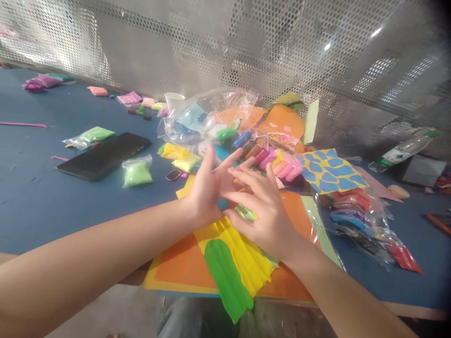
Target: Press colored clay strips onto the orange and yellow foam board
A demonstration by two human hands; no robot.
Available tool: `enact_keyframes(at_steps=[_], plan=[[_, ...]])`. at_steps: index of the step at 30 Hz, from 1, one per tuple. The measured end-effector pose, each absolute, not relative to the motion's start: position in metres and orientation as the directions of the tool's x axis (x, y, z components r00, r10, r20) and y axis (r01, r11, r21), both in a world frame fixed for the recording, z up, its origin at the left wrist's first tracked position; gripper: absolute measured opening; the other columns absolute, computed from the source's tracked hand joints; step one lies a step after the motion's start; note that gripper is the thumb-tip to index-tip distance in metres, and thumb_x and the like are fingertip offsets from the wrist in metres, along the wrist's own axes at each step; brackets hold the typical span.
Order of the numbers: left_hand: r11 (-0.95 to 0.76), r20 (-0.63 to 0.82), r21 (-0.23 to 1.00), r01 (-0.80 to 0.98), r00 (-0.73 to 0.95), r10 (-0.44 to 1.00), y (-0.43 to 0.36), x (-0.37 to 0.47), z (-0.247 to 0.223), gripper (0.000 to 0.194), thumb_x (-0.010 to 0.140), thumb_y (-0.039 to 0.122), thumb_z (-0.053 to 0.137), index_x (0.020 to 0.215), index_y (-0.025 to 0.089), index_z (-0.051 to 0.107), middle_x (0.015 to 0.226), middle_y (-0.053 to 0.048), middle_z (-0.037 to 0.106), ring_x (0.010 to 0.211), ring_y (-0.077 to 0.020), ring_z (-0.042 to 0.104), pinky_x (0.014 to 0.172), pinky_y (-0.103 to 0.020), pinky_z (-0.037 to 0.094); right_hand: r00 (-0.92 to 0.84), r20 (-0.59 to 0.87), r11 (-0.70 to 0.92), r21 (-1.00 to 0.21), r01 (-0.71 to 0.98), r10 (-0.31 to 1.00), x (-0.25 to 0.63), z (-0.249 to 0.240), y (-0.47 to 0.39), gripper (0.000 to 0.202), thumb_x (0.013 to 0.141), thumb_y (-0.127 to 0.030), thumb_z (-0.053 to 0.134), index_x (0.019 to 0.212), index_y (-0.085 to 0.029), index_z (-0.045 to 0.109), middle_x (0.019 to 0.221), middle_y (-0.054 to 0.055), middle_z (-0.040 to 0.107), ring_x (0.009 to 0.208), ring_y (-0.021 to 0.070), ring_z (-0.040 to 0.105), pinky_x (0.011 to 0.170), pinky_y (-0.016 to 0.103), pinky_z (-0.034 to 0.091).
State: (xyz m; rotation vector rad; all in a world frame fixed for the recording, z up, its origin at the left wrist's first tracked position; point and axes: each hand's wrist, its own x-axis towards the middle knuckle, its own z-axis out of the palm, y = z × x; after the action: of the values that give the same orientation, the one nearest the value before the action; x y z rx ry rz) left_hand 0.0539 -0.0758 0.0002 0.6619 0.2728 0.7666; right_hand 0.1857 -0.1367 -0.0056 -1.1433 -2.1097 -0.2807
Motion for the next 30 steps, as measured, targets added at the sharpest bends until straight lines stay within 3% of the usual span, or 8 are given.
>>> enact_keyframes(at_steps=[6, 9, 13, 19, 25, 30], plan=[[0.545, -0.102, 0.71, -0.447, 0.7, 0.707, -0.076, 0.058, 0.003, 0.064, 0.092, 0.06, 0.033, 0.133, 0.015, 0.051, 0.13, -0.014, 0.059, 0.123, -0.0296, 0.053, 0.107, -0.041, 0.037, -0.168, 0.786, 0.481, -0.181, 0.858, 0.595, 0.197, 0.001, -0.133, 0.012, 0.085, -0.027, 0.059, 0.094, -0.025, 0.067, 0.125, 0.009, 0.061, 0.123, 0.0292, 0.053, 0.112, 0.06, 0.025], [0.518, -0.064, 0.763, -0.386, 0.752, 0.656, -0.074, 0.058, 0.0, 0.045, 0.093, 0.049, 0.043, 0.111, 0.014, 0.066, 0.114, -0.012, 0.069, 0.11, -0.0257, 0.063, 0.102, -0.038, 0.041, -0.098, 0.815, 0.463, -0.222, 0.858, 0.571, 0.207, 0.0, -0.127, 0.009, 0.081, -0.031, 0.065, 0.087, -0.024, 0.064, 0.118, 0.009, 0.062, 0.121, 0.0303, 0.053, 0.111, 0.06, 0.027], [0.495, 0.044, 0.776, -0.391, 0.817, 0.575, -0.074, 0.056, -0.003, 0.027, 0.092, 0.036, 0.052, 0.091, 0.017, 0.071, 0.103, -0.008, 0.073, 0.097, -0.0189, 0.067, 0.097, -0.033, 0.044, -0.042, 0.77, 0.481, -0.353, 0.803, 0.636, 0.213, -0.001, -0.124, 0.012, 0.081, -0.032, 0.064, 0.091, -0.025, 0.064, 0.116, 0.008, 0.061, 0.117, 0.0276, 0.055, 0.101, 0.052, 0.043], [0.423, 0.058, 0.809, -0.408, 0.772, 0.633, -0.072, 0.057, -0.004, 0.018, 0.088, 0.033, 0.06, 0.092, 0.019, 0.072, 0.097, -0.005, 0.074, 0.086, -0.0135, 0.067, 0.086, -0.026, 0.047, -0.104, 0.729, 0.525, -0.379, 0.762, 0.677, 0.211, 0.001, -0.125, 0.031, 0.08, -0.031, 0.066, 0.111, -0.026, 0.063, 0.127, 0.008, 0.057, 0.125, 0.0271, 0.05, 0.105, 0.049, 0.041], [0.375, 0.08, 0.865, -0.334, 0.829, 0.553, -0.071, 0.056, -0.008, 0.023, 0.087, 0.038, 0.061, 0.096, 0.02, 0.071, 0.107, -0.005, 0.071, 0.103, -0.0163, 0.064, 0.098, -0.031, 0.043, -0.05, 0.667, 0.504, -0.509, 0.698, 0.743, 0.214, -0.001, -0.124, 0.015, 0.083, -0.027, 0.064, 0.097, -0.029, 0.069, 0.124, 0.005, 0.06, 0.12, 0.0245, 0.054, 0.104, 0.051, 0.041], [0.298, 0.008, 0.925, -0.235, 0.796, 0.605, -0.07, 0.055, -0.008, 0.021, 0.083, 0.037, 0.066, 0.093, 0.019, 0.07, 0.105, -0.005, 0.072, 0.101, -0.0158, 0.064, 0.098, -0.031, 0.044, -0.095, 0.705, 0.547, -0.45, 0.706, 0.703, 0.213, -0.002, -0.124, 0.021, 0.08, -0.023, 0.066, 0.101, -0.028, 0.068, 0.121, 0.007, 0.059, 0.119, 0.0255, 0.054, 0.104, 0.053, 0.041]])
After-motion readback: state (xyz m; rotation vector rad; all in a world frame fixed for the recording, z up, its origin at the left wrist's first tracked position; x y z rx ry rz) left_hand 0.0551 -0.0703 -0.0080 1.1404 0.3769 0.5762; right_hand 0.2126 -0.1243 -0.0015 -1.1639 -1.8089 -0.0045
